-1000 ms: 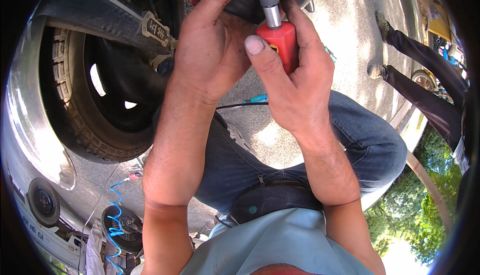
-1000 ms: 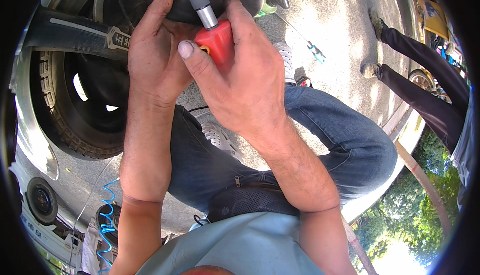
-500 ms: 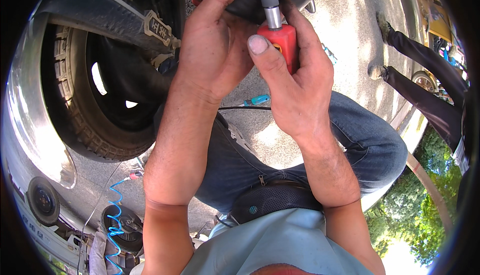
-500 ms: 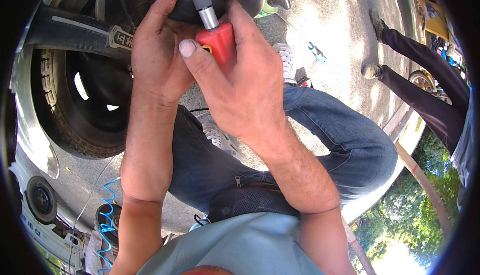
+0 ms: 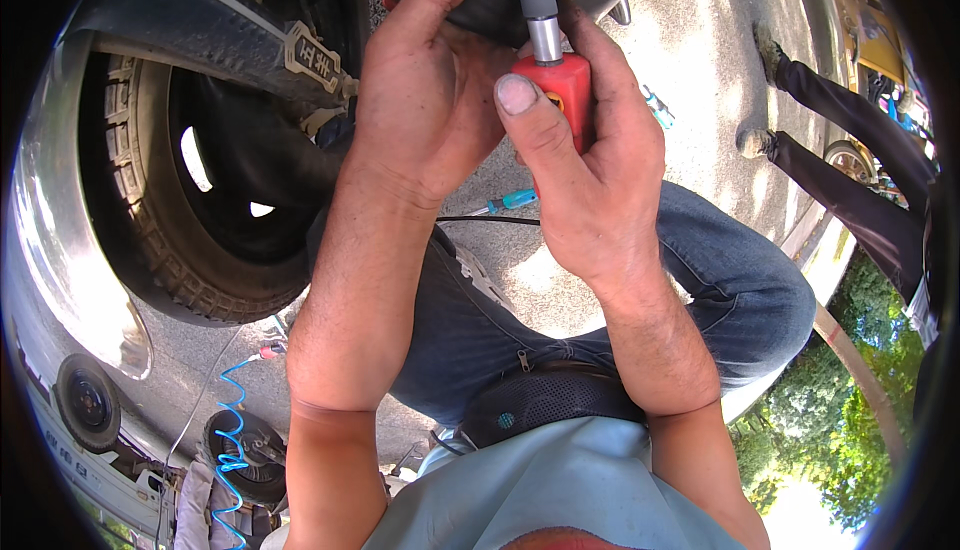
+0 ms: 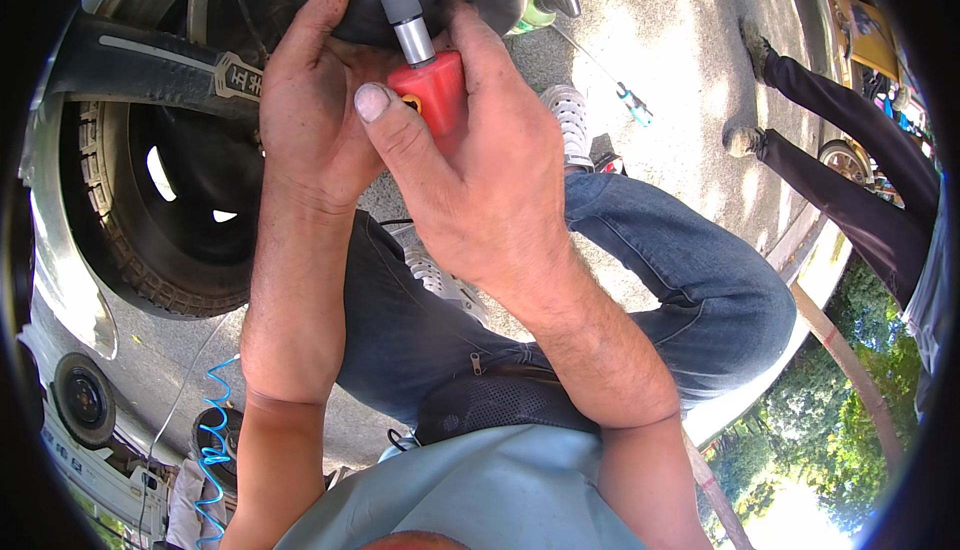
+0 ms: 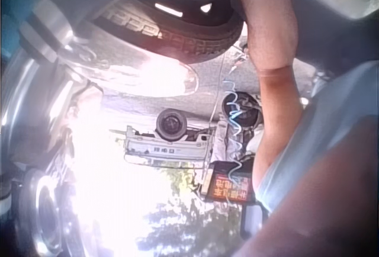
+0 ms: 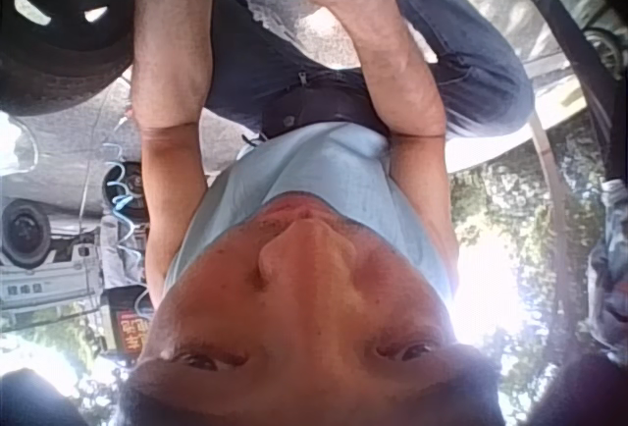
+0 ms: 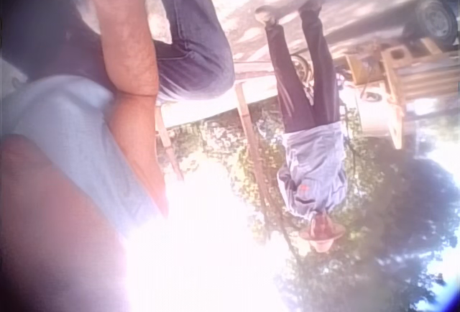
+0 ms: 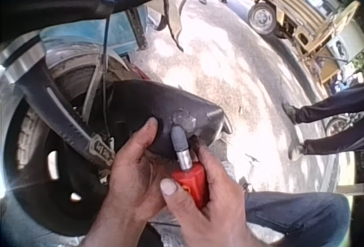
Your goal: The person sits on the ground and uses a red handheld tool to grind the surface of a black motorcycle inner tube. They then apply a liquid from a bottle using a brush to the treated area of the tube.
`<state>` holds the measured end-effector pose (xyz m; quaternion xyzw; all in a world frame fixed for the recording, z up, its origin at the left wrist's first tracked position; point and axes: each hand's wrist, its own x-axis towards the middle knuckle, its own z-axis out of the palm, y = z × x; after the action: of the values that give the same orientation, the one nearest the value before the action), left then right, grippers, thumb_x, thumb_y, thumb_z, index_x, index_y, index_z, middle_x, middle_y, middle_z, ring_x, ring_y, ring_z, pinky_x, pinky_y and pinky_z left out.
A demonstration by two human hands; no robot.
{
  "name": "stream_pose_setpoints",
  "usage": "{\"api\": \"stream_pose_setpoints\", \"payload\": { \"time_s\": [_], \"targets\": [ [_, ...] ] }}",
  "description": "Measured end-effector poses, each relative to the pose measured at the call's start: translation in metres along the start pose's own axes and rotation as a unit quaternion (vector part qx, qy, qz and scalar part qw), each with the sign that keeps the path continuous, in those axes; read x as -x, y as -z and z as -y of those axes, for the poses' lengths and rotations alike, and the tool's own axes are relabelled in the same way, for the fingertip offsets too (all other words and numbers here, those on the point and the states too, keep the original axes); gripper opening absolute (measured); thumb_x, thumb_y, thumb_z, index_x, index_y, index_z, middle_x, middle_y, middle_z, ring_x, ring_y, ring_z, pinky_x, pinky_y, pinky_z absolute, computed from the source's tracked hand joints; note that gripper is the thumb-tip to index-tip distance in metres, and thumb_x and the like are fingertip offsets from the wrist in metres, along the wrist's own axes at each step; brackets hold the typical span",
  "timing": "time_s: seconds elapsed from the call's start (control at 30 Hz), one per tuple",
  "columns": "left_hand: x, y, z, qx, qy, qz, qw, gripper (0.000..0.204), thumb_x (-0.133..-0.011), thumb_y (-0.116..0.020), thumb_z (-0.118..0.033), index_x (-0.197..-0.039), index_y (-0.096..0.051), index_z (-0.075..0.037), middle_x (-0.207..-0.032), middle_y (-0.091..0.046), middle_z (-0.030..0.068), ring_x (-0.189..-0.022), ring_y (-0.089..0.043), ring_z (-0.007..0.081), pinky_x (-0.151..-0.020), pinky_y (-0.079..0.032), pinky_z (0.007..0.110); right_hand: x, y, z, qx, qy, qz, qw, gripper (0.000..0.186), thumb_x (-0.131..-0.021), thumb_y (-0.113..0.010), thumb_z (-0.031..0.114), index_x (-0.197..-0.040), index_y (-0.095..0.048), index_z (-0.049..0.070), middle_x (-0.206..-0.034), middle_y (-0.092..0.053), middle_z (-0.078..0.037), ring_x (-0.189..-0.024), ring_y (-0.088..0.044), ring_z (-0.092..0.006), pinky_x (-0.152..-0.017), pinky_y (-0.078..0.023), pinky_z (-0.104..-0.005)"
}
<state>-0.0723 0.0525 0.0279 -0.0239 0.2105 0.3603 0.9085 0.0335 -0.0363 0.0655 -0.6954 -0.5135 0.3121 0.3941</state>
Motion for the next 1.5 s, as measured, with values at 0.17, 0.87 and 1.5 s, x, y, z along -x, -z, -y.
{"api": "stream_pose_setpoints", "payload": {
  "time_s": [0.17,0.87,1.5],
  "targets": [
    [-0.001,0.004,0.001,0.022,0.010,0.029,0.999,0.048,-0.108,-0.049,-0.040,-0.131,-0.060,0.000,-0.120,-0.070,0.0171,-0.112,-0.068,0.0320,-0.103,-0.054,0.051,-0.003,-0.001,0.001,-0.054,-0.029,-0.001,0.998,0.067,-0.100,-0.072,0.030,-0.148,-0.047,-0.009,-0.105,-0.068,-0.009,-0.086,-0.063,-0.0103,-0.076,-0.053,-0.0249],
    [-0.007,0.014,0.002,0.040,0.008,0.068,0.997,0.050,-0.109,-0.047,-0.042,-0.132,-0.060,0.001,-0.121,-0.070,0.0186,-0.113,-0.068,0.0326,-0.103,-0.053,0.050,-0.003,0.002,0.002,-0.028,-0.016,0.011,0.999,0.065,-0.100,-0.073,0.026,-0.148,-0.048,-0.009,-0.105,-0.067,-0.008,-0.084,-0.061,-0.0086,-0.075,-0.052,-0.0233],
    [-0.008,0.008,0.008,0.005,0.012,0.045,0.999,0.047,-0.108,-0.053,-0.043,-0.132,-0.060,-0.003,-0.117,-0.071,0.0132,-0.108,-0.067,0.0262,-0.100,-0.054,0.044,0.008,0.013,0.004,-0.015,-0.016,0.066,0.998,0.067,-0.098,-0.074,0.021,-0.150,-0.046,-0.010,-0.130,-0.064,-0.014,-0.116,-0.060,-0.0165,-0.104,-0.047,-0.0321]
  ]
}}
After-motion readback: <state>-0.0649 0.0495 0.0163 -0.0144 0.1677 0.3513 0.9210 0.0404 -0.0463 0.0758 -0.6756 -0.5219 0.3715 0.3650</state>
